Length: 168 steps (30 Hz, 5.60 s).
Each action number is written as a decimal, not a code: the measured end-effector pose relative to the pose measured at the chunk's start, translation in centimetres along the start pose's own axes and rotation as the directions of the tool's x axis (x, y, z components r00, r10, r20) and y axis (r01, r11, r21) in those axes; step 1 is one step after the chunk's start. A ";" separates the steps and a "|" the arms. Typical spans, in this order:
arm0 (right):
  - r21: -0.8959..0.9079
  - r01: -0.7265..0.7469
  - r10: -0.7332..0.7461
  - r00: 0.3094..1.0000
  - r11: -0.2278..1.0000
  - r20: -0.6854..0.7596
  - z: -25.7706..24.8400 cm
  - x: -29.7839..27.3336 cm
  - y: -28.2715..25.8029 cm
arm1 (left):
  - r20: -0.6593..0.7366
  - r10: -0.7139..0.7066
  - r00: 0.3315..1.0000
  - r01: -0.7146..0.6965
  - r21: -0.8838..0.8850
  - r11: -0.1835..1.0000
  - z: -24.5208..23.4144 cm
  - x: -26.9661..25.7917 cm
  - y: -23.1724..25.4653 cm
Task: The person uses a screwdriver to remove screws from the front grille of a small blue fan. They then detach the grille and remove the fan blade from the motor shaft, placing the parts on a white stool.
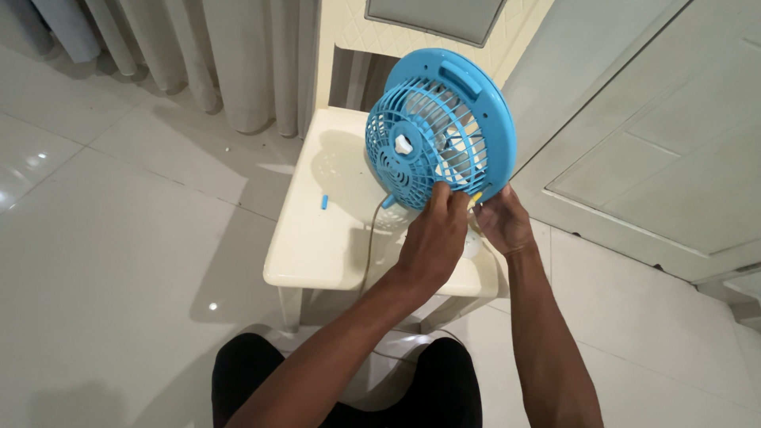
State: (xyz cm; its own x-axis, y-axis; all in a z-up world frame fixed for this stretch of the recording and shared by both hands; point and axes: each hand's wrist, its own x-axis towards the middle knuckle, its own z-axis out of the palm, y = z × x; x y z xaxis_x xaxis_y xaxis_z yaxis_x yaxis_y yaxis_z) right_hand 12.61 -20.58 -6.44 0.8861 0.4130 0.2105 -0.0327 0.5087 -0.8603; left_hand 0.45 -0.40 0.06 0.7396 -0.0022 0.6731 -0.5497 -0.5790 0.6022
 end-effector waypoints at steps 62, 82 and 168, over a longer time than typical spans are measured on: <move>0.016 -0.110 0.105 0.976 0.994 0.190 -2.5 1.4 -0.6 | 0.013 0.171 0.985 -0.160 0.415 0.896 -2.5 0.5 -0.7; -0.002 -0.070 0.069 0.980 0.998 0.187 -2.8 1.3 -0.8 | 0.046 0.197 0.979 -0.193 0.501 0.844 -3.6 0.7 -0.3; -0.317 -0.057 -0.043 0.952 0.947 -0.302 -0.1 -1.1 -3.7 | -0.316 0.129 0.940 -0.061 0.218 0.974 -3.1 1.8 -0.1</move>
State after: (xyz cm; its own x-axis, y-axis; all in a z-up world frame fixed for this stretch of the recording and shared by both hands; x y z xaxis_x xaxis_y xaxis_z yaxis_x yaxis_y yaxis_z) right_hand 11.84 -23.00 -3.54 0.9848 0.1435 0.0976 0.0646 0.2188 -0.9736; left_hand 0.58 2.16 2.53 0.5013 0.1807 0.8462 -0.4954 -0.7418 0.4520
